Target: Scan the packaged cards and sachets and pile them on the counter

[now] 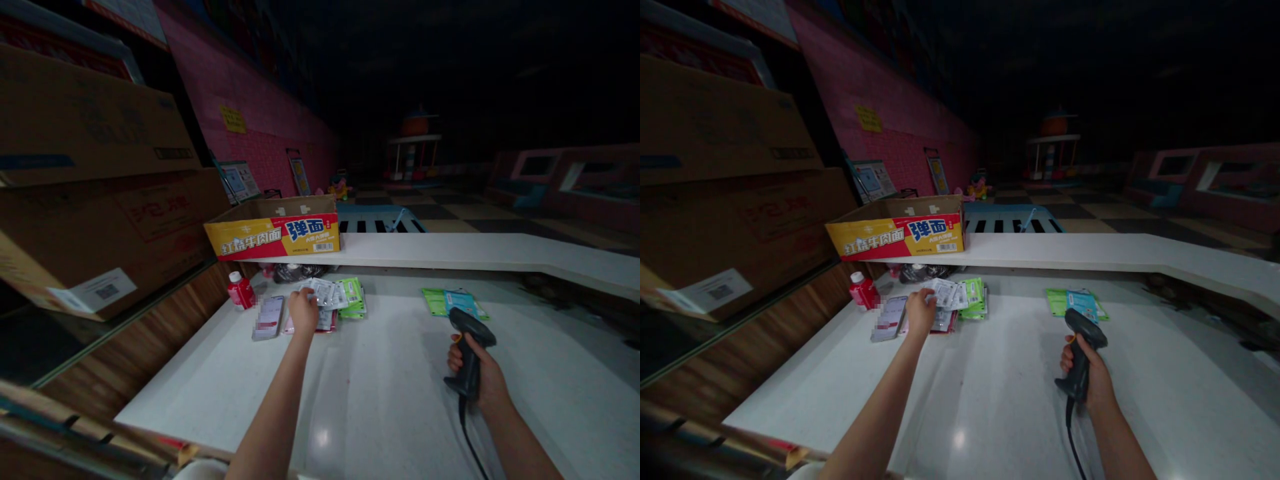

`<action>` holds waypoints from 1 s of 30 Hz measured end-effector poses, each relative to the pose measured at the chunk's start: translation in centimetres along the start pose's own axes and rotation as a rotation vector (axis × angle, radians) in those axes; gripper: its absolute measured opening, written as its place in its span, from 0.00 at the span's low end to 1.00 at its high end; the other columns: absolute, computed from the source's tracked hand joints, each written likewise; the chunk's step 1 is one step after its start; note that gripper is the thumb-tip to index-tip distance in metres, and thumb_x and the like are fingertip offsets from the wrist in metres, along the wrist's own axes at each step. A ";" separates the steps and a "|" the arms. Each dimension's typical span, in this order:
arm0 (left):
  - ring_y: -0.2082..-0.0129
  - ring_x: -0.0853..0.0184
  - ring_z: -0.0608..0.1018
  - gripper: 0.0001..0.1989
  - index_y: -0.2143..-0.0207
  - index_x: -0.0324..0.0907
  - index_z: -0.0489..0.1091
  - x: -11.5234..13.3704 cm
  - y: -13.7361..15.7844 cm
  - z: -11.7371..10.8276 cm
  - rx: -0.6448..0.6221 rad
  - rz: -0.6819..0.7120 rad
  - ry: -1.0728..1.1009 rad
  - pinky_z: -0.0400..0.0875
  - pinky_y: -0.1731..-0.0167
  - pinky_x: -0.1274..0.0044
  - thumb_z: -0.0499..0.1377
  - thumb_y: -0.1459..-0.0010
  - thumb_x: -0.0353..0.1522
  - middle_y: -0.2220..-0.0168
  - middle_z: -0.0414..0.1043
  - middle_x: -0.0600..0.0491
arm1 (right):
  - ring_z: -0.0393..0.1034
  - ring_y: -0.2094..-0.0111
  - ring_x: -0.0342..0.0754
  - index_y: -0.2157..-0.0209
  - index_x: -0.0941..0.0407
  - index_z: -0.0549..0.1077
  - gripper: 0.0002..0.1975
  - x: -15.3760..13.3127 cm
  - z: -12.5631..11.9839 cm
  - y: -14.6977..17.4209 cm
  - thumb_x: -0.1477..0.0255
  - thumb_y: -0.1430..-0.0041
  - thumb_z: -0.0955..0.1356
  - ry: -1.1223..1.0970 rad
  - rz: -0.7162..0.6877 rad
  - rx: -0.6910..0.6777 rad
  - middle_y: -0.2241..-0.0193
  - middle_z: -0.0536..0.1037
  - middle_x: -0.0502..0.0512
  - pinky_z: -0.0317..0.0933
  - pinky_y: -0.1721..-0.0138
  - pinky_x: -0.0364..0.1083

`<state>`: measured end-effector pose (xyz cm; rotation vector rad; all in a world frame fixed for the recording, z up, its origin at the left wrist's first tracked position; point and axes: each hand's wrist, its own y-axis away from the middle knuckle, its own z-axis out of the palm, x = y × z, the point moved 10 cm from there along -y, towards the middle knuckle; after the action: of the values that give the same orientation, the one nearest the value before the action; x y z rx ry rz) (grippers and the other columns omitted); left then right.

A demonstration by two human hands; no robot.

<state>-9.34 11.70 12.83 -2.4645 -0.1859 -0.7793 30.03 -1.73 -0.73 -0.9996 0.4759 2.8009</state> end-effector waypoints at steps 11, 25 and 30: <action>0.51 0.52 0.68 0.12 0.57 0.43 0.74 5.1 2.1 -0.6 0.003 0.168 -0.169 0.62 0.52 0.64 0.55 0.43 0.29 0.54 0.69 0.43 | 0.59 0.85 0.39 0.72 0.57 0.73 0.15 -0.4 0.4 0.2 0.63 0.57 0.77 0.017 -0.023 0.003 0.85 0.67 0.46 0.57 0.85 0.38; 0.59 0.59 0.73 0.10 0.66 0.41 0.74 19.3 10.6 15.5 -0.466 0.454 0.364 0.65 0.53 0.68 0.57 0.50 0.22 0.64 0.73 0.47 | 0.60 0.85 0.38 0.71 0.55 0.73 0.16 -4.3 -1.3 1.3 0.61 0.56 0.76 -0.028 -0.211 0.158 0.85 0.68 0.45 0.57 0.85 0.37; 0.64 0.61 0.75 0.07 0.75 0.42 0.74 21.2 11.0 22.5 -0.614 0.247 0.416 0.67 0.58 0.72 0.58 0.52 0.22 0.70 0.74 0.49 | 0.59 0.85 0.38 0.70 0.54 0.72 0.16 -4.3 -0.9 1.3 0.60 0.56 0.76 -0.040 -0.205 0.156 0.85 0.67 0.44 0.57 0.85 0.37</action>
<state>22.29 13.87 4.38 -2.7107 0.5812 -1.3628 33.63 -3.34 1.66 -0.9028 0.5441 2.5540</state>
